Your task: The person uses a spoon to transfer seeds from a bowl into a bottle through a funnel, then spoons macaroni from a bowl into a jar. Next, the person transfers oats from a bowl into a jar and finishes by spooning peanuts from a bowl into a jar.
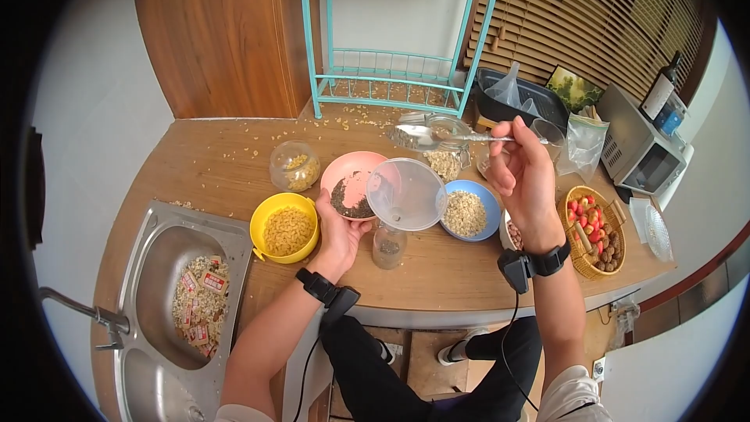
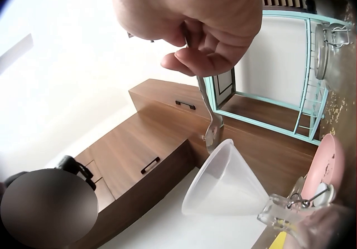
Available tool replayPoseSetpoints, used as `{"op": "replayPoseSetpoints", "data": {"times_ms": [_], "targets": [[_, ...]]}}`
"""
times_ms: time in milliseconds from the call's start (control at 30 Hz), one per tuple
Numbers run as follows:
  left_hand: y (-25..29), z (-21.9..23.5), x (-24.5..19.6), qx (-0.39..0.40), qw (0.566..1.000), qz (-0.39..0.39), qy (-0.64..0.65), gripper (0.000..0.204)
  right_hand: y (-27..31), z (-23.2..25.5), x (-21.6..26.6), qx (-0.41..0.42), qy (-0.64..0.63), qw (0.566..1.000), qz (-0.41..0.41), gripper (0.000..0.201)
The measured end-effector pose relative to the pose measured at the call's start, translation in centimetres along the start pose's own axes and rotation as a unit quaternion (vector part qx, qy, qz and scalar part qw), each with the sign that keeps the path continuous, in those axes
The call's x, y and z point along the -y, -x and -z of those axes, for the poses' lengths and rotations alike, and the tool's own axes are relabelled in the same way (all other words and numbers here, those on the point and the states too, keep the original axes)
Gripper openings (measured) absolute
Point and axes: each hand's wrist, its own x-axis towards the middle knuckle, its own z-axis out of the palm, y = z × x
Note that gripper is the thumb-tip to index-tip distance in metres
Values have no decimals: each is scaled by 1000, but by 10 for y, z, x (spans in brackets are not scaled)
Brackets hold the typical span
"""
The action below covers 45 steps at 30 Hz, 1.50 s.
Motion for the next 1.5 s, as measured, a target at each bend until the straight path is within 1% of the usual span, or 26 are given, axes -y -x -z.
{"op": "replayPoseSetpoints", "data": {"times_ms": [100, 167, 233, 300, 533, 600, 633, 700, 833, 900, 933, 1000, 1033, 1100, 1133, 1200, 1233, 1300, 1333, 1367, 1433, 1500], "targets": [[0, -2, 0, -7, 1000, -8, 4, 62, 16, -4, 6, -13, 7, 1000, 0, 35], [-2, 1, 1, -5, 1000, -7, 9, 55, 25, -4, 7, -21, 23, 1000, 1, 36], [-1, 2, 1, -4, 1000, -8, 5, 54, 32, -4, 8, -24, 31, 999, 4, 37], [0, 0, 1, -4, 1000, -9, 2, 54, 37, -2, 8, -14, 62, 998, 19, 37], [-2, 4, 3, -7, 1000, -13, 7, 54, 46, -1, 11, 15, 93, 994, 55, 36], [-4, 6, 4, 1, 1000, -14, 5, 54, 49, -2, 14, 35, 131, 986, 96, 36], [-4, 6, 4, -2, 1000, -12, 8, 54, 50, -2, 15, 36, 130, 986, 96, 36], [-4, 5, 4, -4, 1000, -10, 10, 54, 52, 1, 17, 77, 173, 973, 128, 38], [-3, 4, 3, -4, 1000, -15, 9, 54, 57, 1, 20, 99, 217, 959, 156, 41], [-3, 3, 4, 1, 1000, -22, 9, 54, 59, 2, 19, 108, 281, 935, 187, 44], [-3, 3, 3, -6, 1000, -18, 10, 54, 61, 3, 18, 109, 281, 935, 187, 44], [-2, 1, 2, -13, 1000, -15, 12, 54, 63, 3, 17, 129, 320, 912, 221, 46], [0, 0, 0, -13, 1000, -12, 6, 56, 64, 3, 17, 129, 320, 912, 221, 46], [0, -2, 0, -13, 1000, -8, 1, 58, 67, 2, 17, 146, 348, 892, 251, 45], [0, -2, 0, -17, 1000, -7, 2, 58, 66, 2, 16, 146, 347, 892, 251, 45], [0, -2, 0, -22, 1000, -7, 3, 59, 62, 5, 11, 118, 235, 932, 248, 41], [1, -4, -2, -20, 1000, -5, 3, 59, 58, 7, 9, 118, 235, 933, 247, 41], [3, -3, -2, -22, 1000, -4, 1, 59, 47, 11, 3, 70, 110, 964, 230, 37], [3, -3, -2, -21, 1000, -4, 2, 59, 41, 12, -1, 41, 90, 972, 212, 35], [2, -3, -2, -20, 1000, -4, 3, 59, 34, 10, -7, 43, 87, 973, 211, 35], [1, -3, -1, -21, 1000, -6, 3, 58, 20, 3, -21, -46, 79, 982, 166, 35], [1, -2, 0, -10, 1000, -10, 2, 57, 7, 2, -41, -34, 89, 985, 147, 36]]}}
